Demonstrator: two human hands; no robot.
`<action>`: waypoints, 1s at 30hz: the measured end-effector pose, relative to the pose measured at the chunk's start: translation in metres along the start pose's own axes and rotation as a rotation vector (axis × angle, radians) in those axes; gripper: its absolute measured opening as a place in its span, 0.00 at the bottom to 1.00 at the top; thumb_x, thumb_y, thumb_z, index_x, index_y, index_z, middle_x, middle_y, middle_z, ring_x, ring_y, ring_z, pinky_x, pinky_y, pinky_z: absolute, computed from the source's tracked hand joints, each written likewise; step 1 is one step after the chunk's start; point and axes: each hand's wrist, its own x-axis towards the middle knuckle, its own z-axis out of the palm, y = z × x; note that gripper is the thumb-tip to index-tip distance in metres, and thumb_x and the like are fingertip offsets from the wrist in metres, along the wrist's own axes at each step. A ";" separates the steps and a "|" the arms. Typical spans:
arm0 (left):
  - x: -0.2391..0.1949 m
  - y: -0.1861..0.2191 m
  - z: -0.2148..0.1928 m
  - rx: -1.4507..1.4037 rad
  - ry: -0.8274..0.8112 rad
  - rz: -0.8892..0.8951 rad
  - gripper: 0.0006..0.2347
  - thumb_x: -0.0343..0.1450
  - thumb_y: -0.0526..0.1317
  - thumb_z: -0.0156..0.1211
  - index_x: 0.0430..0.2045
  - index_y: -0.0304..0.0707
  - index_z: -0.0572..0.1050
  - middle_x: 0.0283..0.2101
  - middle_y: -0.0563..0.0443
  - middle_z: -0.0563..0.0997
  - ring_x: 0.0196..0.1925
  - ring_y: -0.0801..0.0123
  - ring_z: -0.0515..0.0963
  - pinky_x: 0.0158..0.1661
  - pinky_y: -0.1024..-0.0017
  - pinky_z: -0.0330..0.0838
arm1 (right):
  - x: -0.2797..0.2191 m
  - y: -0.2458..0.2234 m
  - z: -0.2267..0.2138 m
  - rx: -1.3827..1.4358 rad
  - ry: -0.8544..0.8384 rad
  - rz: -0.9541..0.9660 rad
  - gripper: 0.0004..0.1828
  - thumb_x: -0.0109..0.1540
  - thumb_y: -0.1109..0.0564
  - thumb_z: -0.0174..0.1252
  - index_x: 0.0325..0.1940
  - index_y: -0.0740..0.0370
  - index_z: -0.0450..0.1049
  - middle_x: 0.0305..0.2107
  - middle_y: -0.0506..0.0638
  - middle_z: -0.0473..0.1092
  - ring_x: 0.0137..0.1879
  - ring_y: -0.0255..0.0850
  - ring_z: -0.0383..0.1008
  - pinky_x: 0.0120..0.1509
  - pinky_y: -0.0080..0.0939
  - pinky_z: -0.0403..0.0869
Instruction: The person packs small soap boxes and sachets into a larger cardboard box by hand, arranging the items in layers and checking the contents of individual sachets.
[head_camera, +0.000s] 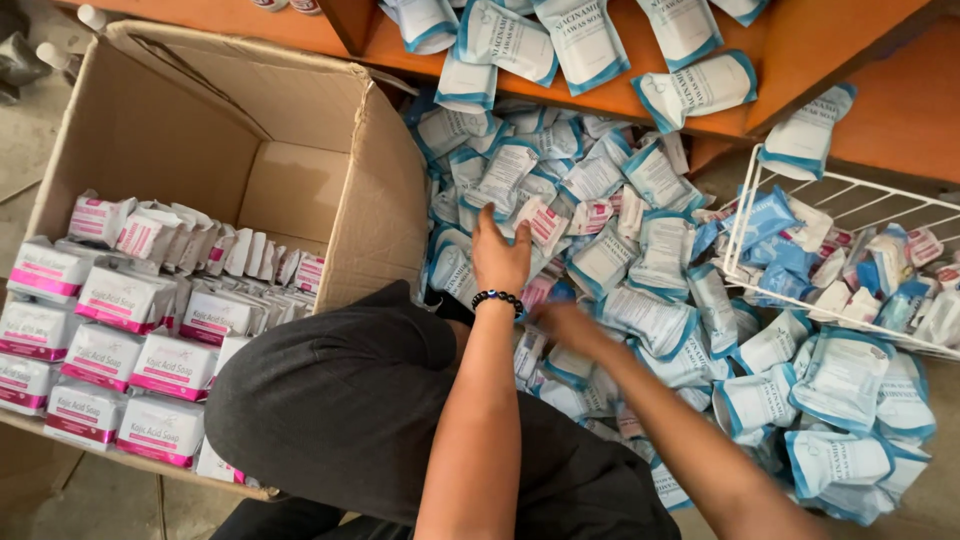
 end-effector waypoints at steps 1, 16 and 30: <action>-0.001 -0.003 0.004 0.008 -0.028 0.005 0.29 0.67 0.42 0.67 0.63 0.34 0.64 0.58 0.27 0.74 0.58 0.36 0.74 0.55 0.53 0.69 | -0.006 0.005 0.024 -0.223 -0.196 -0.133 0.15 0.60 0.58 0.61 0.51 0.61 0.77 0.44 0.55 0.77 0.49 0.48 0.78 0.53 0.47 0.75; -0.003 -0.002 0.001 0.113 -0.186 0.028 0.19 0.69 0.45 0.63 0.51 0.38 0.75 0.46 0.33 0.83 0.49 0.42 0.81 0.49 0.53 0.75 | -0.001 0.024 0.065 -1.006 -0.429 -0.369 0.16 0.61 0.55 0.55 0.51 0.58 0.79 0.50 0.57 0.72 0.60 0.55 0.69 0.61 0.58 0.67; -0.015 0.019 -0.005 0.370 -0.343 0.103 0.16 0.69 0.45 0.64 0.46 0.36 0.76 0.43 0.33 0.82 0.46 0.40 0.81 0.45 0.51 0.76 | -0.007 -0.010 -0.018 -0.331 0.136 -0.111 0.17 0.59 0.66 0.54 0.52 0.65 0.74 0.43 0.64 0.74 0.48 0.58 0.77 0.50 0.54 0.75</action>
